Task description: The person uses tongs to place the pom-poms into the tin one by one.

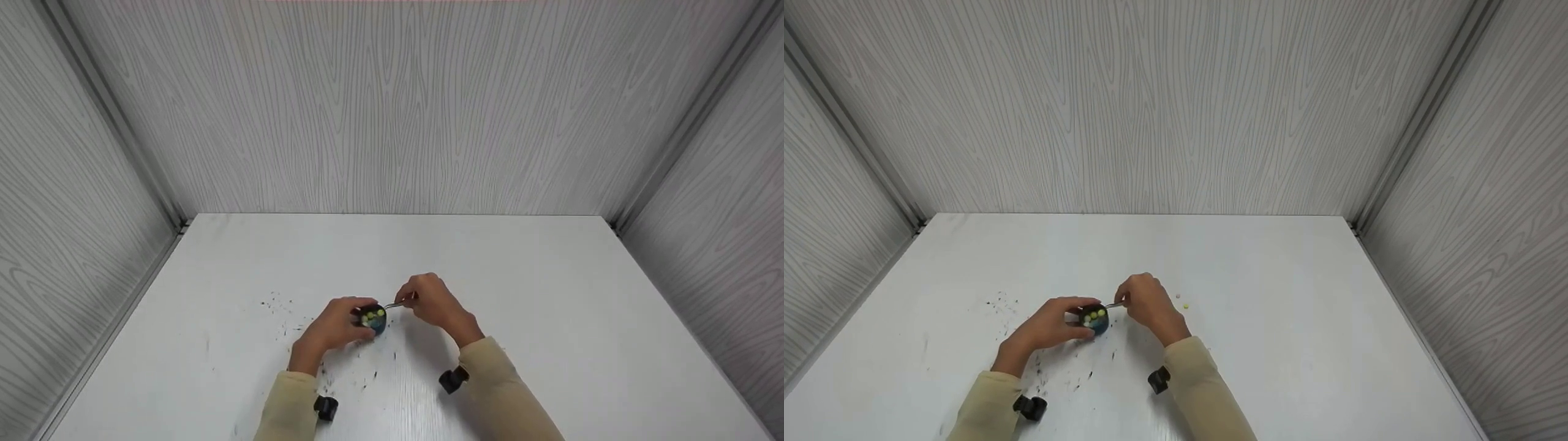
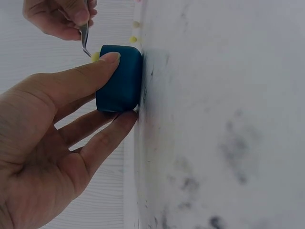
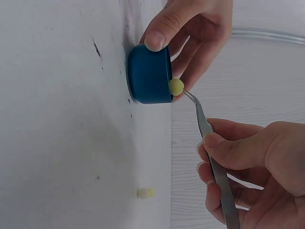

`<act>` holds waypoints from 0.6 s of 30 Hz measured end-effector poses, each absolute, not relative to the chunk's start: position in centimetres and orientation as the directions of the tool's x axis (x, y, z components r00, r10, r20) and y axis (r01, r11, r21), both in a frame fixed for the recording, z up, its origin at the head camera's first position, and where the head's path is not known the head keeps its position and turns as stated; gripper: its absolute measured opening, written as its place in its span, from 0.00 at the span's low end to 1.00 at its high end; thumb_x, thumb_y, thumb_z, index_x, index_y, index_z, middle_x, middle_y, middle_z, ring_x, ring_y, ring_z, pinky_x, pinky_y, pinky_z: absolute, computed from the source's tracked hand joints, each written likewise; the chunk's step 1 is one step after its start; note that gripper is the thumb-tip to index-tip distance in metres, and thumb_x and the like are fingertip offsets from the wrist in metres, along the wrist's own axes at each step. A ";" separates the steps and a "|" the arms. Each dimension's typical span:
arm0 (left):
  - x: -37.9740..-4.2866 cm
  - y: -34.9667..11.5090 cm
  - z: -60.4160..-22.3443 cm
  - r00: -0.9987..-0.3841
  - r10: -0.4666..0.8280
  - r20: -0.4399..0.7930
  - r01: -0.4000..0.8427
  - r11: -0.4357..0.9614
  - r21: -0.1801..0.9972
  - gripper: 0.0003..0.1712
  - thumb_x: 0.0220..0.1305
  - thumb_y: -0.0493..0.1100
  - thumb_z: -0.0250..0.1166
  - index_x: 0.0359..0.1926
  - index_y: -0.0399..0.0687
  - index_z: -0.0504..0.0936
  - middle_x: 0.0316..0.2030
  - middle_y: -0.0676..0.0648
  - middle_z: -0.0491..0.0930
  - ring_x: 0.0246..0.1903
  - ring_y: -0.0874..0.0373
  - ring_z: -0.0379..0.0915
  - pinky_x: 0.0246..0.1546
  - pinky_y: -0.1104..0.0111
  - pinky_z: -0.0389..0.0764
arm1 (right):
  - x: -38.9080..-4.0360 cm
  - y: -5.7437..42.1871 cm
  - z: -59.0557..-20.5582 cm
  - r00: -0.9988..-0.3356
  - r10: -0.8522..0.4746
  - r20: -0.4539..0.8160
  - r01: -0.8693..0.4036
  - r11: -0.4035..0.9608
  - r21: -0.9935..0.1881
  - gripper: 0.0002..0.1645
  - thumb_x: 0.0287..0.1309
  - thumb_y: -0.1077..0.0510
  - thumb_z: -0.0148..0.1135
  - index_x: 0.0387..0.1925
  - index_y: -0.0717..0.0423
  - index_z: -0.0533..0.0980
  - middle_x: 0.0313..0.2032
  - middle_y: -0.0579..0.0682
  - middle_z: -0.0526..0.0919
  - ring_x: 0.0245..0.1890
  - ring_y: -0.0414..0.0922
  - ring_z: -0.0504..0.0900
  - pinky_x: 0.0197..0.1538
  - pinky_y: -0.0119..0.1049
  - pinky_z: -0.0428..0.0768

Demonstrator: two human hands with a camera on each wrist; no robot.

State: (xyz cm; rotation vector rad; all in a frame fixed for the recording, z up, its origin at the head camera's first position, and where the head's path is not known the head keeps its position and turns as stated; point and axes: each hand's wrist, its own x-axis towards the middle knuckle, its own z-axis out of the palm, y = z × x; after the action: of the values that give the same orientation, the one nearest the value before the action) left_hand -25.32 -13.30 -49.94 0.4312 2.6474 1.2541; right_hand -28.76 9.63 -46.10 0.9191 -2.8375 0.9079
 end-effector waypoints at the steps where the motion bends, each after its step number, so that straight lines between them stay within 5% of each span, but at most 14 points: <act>1: -25.3 -13.3 -49.9 -0.941 0.337 -0.035 0.186 0.599 0.779 0.34 0.59 0.37 0.76 0.67 0.45 0.78 0.65 0.39 0.79 0.64 0.39 0.77 0.66 0.43 0.76 | -28.8 9.5 -46.1 -0.825 -0.532 0.190 -0.545 0.660 -0.517 0.14 0.58 0.75 0.66 0.35 0.58 0.90 0.34 0.54 0.90 0.35 0.46 0.85 0.41 0.45 0.87; 18: -25.5 -13.5 -50.1 -0.932 0.362 -0.011 0.224 0.601 0.767 0.33 0.60 0.37 0.75 0.67 0.43 0.78 0.64 0.40 0.80 0.62 0.41 0.77 0.65 0.45 0.77 | -28.9 7.8 -46.8 -0.811 -0.556 0.180 -0.566 0.671 -0.479 0.15 0.59 0.76 0.65 0.36 0.58 0.90 0.36 0.53 0.91 0.39 0.48 0.88 0.43 0.43 0.88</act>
State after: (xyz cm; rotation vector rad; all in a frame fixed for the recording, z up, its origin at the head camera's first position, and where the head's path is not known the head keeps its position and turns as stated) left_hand -25.45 -13.49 -50.08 0.4914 2.6596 1.2405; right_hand -28.88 7.76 -46.83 0.9592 -2.8541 0.8283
